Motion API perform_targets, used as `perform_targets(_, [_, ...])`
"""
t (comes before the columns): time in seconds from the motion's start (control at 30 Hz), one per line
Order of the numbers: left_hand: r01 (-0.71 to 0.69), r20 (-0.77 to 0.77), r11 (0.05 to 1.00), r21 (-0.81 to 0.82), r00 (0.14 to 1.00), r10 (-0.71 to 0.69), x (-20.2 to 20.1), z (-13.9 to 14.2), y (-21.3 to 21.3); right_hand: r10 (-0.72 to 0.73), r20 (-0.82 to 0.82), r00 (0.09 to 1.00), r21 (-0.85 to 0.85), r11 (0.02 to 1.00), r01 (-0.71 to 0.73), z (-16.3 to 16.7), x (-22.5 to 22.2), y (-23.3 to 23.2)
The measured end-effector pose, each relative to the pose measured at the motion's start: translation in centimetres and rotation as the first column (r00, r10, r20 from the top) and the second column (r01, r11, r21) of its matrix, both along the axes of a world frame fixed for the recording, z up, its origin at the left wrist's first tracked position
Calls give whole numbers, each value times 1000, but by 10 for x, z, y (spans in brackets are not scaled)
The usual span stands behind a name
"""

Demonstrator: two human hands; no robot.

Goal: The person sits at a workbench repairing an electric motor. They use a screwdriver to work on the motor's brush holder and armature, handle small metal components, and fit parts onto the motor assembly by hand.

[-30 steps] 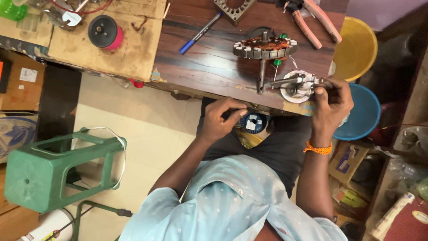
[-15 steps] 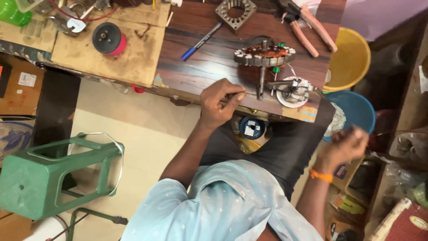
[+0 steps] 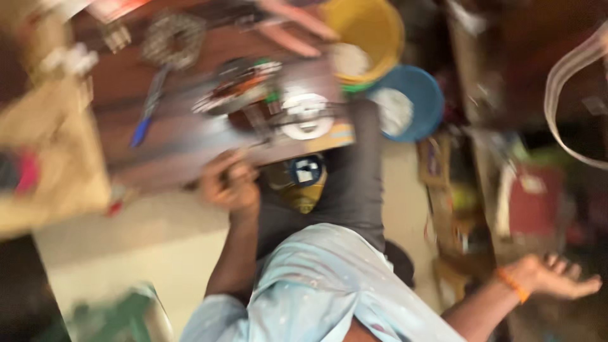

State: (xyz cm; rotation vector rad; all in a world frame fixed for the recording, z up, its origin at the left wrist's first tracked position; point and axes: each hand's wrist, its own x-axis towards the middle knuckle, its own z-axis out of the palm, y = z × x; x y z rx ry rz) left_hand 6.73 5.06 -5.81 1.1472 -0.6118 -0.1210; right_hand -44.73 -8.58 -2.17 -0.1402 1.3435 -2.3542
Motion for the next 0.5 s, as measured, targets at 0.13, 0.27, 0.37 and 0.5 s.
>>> perform_targets(0.13, [-191,123,969,-158,970,212,23,-21,-9,13,108,994,-317,948,22,13,-51,31])
perform_targets(0.27, [-194,168,977,-90,964,207,22,-14,-18,-81,419,904,-404,875,266,18,-59,43])
perform_targets(0.37, [-172,188,981,-87,964,186,14,-5,-30,-140,376,916,-390,873,293,23,-55,44])
perform_targets(0.5, [-157,208,984,-88,963,172,22,10,-26,-167,343,924,-406,861,306,28,-50,42])
